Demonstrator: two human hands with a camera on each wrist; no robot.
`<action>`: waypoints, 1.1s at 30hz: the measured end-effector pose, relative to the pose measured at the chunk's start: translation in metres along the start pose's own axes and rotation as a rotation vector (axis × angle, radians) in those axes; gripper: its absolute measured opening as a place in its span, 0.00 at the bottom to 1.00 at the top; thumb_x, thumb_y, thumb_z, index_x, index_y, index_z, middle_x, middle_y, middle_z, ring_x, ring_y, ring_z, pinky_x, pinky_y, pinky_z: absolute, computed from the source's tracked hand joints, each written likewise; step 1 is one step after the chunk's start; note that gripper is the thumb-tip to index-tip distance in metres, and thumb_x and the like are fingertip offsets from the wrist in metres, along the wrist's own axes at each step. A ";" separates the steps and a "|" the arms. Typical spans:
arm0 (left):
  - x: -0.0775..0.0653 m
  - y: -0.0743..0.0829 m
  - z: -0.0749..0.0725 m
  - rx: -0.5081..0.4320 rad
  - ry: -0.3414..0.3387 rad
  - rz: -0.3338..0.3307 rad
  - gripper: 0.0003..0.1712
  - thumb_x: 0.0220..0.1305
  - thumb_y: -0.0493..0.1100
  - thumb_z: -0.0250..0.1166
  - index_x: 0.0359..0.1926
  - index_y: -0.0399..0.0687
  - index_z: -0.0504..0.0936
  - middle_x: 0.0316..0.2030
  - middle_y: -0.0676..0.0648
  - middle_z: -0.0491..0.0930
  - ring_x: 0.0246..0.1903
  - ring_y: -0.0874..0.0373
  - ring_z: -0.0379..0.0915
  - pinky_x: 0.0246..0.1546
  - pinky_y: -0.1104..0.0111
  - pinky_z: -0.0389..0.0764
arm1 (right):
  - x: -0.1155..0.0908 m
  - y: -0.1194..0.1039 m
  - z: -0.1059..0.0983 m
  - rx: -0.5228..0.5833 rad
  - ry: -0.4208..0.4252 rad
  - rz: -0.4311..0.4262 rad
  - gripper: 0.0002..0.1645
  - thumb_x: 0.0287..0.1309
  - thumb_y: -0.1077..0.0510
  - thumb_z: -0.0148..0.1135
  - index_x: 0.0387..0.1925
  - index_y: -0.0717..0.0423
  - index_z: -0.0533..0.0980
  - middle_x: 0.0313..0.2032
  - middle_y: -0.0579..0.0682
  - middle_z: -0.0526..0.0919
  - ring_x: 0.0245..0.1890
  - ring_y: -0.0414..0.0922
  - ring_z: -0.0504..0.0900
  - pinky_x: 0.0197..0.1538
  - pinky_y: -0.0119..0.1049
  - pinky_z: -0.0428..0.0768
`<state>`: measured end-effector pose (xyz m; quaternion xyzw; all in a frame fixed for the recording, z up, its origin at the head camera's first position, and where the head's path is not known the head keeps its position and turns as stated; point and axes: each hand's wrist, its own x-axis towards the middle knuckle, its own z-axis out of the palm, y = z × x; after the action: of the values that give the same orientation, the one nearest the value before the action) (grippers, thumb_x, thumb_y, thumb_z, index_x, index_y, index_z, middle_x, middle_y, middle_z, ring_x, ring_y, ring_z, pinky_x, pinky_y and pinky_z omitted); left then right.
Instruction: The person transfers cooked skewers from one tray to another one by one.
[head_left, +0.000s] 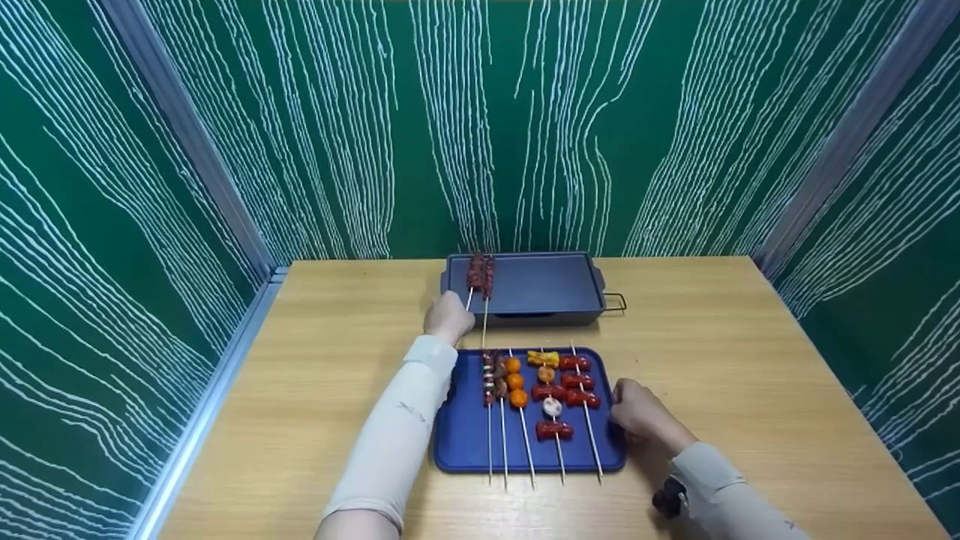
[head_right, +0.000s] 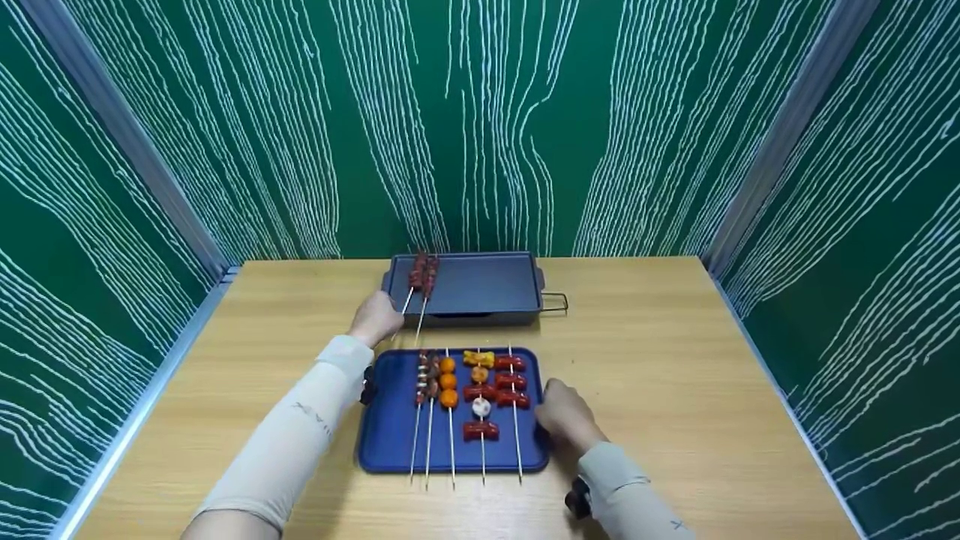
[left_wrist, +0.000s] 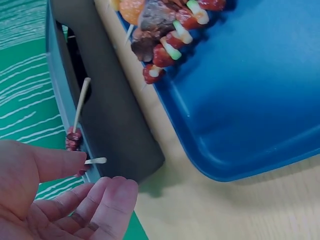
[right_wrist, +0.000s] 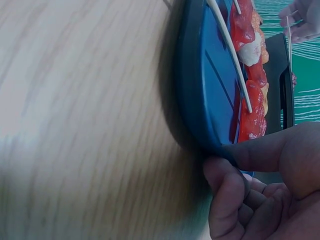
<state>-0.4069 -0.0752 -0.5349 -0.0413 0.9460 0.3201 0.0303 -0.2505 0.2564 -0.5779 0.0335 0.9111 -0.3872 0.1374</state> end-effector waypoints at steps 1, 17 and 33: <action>-0.001 0.001 0.000 -0.003 0.001 -0.008 0.08 0.65 0.35 0.64 0.41 0.36 0.88 0.39 0.40 0.88 0.36 0.47 0.80 0.36 0.54 0.84 | 0.000 0.000 0.000 -0.001 -0.003 0.002 0.08 0.51 0.72 0.54 0.32 0.61 0.68 0.23 0.54 0.74 0.10 0.39 0.70 0.11 0.26 0.68; -0.029 0.030 -0.008 0.023 0.061 -0.089 0.09 0.71 0.31 0.63 0.47 0.36 0.88 0.47 0.37 0.90 0.38 0.50 0.80 0.37 0.58 0.82 | 0.001 0.000 0.000 0.016 -0.023 0.021 0.08 0.53 0.73 0.54 0.34 0.62 0.68 0.27 0.56 0.75 0.12 0.40 0.71 0.13 0.27 0.70; 0.009 0.010 -0.010 -0.221 -0.103 -0.123 0.14 0.63 0.29 0.58 0.47 0.27 0.82 0.39 0.31 0.84 0.20 0.50 0.79 0.18 0.62 0.83 | 0.003 0.001 0.001 0.015 -0.013 0.012 0.09 0.51 0.73 0.56 0.32 0.60 0.67 0.24 0.53 0.73 0.12 0.40 0.71 0.12 0.26 0.71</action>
<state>-0.4167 -0.0744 -0.5217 -0.0857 0.8978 0.4216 0.0937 -0.2526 0.2566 -0.5801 0.0374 0.9070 -0.3934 0.1452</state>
